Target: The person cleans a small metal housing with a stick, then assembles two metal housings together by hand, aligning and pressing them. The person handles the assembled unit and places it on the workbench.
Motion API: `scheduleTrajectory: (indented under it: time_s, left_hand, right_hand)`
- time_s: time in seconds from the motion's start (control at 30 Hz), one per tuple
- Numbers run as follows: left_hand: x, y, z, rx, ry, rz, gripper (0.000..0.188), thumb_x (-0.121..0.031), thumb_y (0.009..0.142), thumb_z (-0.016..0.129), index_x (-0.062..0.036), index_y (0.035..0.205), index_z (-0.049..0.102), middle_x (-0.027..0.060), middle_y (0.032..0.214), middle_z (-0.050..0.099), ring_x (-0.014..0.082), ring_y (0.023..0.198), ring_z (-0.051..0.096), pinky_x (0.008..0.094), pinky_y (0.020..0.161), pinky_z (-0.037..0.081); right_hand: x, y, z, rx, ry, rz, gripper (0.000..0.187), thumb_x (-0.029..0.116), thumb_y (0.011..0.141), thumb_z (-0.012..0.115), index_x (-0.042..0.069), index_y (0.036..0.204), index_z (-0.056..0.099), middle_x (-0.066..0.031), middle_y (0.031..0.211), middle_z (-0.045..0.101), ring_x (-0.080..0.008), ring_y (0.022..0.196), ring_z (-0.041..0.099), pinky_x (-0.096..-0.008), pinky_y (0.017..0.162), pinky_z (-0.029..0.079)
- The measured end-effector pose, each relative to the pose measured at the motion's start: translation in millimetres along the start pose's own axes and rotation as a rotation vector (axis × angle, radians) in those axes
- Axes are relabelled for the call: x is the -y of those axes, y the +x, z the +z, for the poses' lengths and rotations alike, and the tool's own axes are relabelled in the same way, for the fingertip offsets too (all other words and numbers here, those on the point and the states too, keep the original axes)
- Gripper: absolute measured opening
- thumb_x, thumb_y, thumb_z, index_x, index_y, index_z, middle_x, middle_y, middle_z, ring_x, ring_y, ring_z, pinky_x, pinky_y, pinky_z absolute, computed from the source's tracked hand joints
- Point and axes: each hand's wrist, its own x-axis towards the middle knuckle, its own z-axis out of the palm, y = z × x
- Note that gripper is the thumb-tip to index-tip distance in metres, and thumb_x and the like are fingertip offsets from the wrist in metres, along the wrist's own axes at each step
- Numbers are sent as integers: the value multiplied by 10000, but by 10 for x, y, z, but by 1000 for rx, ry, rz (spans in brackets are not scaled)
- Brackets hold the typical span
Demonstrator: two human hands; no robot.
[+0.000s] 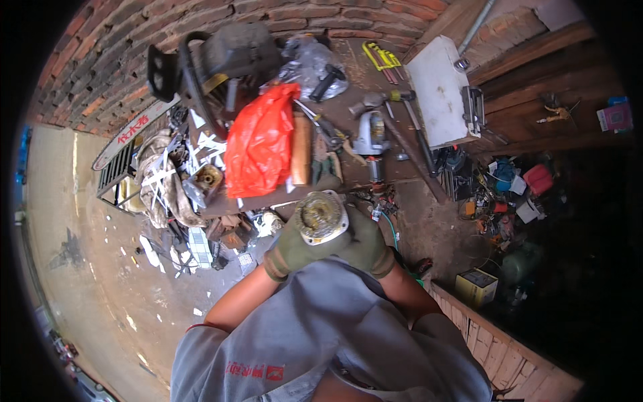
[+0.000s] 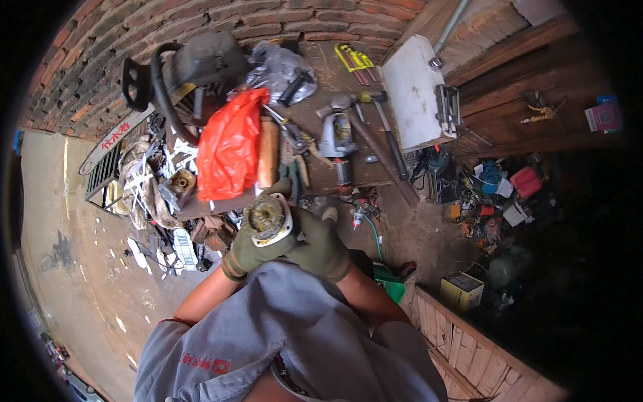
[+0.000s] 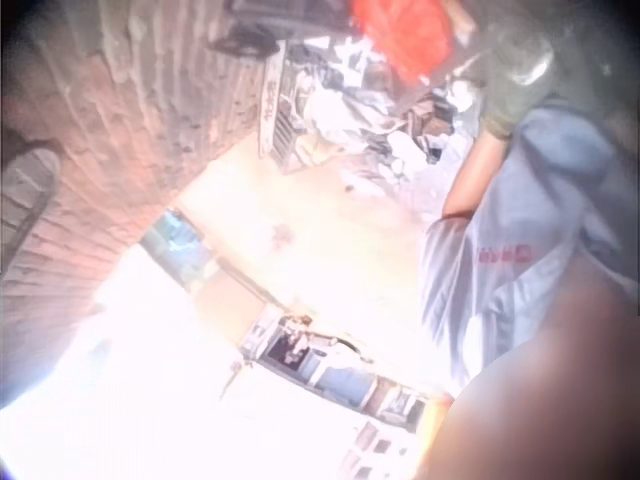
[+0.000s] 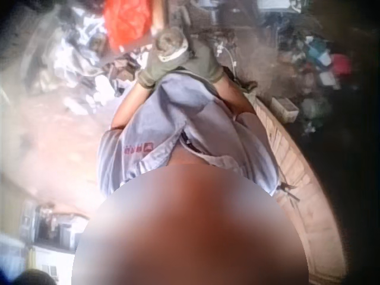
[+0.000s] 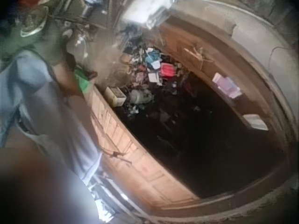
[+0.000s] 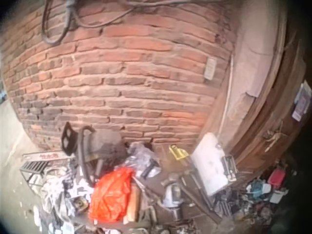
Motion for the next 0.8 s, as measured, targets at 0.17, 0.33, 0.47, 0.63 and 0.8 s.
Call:
scheduleTrajectory:
  time_s: [0.17, 0.33, 0.47, 0.63, 0.8]
  left_hand:
    - [-285, 441, 898, 224, -92, -80, 833, -52, 774, 837, -29, 1480, 393, 62, 1313, 584, 155, 1201, 549, 319, 1073, 424]
    - [9, 865, 943, -265, 62, -206, 868, -202, 823, 854, 38, 1494, 359, 131, 1299, 615, 221, 1140, 595, 378, 981, 493]
    - [623, 1394, 659, -540, 502, -101, 1017, -389, 752, 899, 85, 1466, 351, 207, 1252, 640, 273, 1134, 620, 374, 983, 492]
    - [956, 1828, 444, -410, 371, -63, 843, -357, 705, 935, -13, 1324, 478, 119, 1182, 687, 230, 1077, 655, 377, 952, 512]
    - [920, 1897, 525, -394, 257, -75, 719, -225, 748, 918, -44, 1296, 490, 101, 1152, 692, 195, 1053, 670, 349, 876, 555]
  right_hand:
    - [-270, -432, -948, -172, 131, 71, 350, 240, 949, 699, -13, 1189, 676, -121, 1117, 723, -222, 1013, 689, -342, 878, 537]
    - [-412, -859, -1720, -313, 443, 209, 372, 325, 991, 674, -25, 1118, 676, -45, 904, 693, -129, 751, 626, -283, 682, 508]
    - [-539, -1024, -2119, -390, 564, 272, 322, 289, 989, 676, -22, 1072, 679, -42, 804, 664, -108, 664, 587, -253, 606, 468]
    - [-551, -1180, -2367, -383, 478, 213, 285, 250, 992, 659, -26, 1059, 678, -51, 817, 682, -118, 680, 603, -264, 616, 480]
    - [-642, -1274, -2468, -404, 447, 202, 294, 236, 1004, 625, -43, 1083, 669, -62, 768, 675, -124, 635, 602, -250, 577, 468]
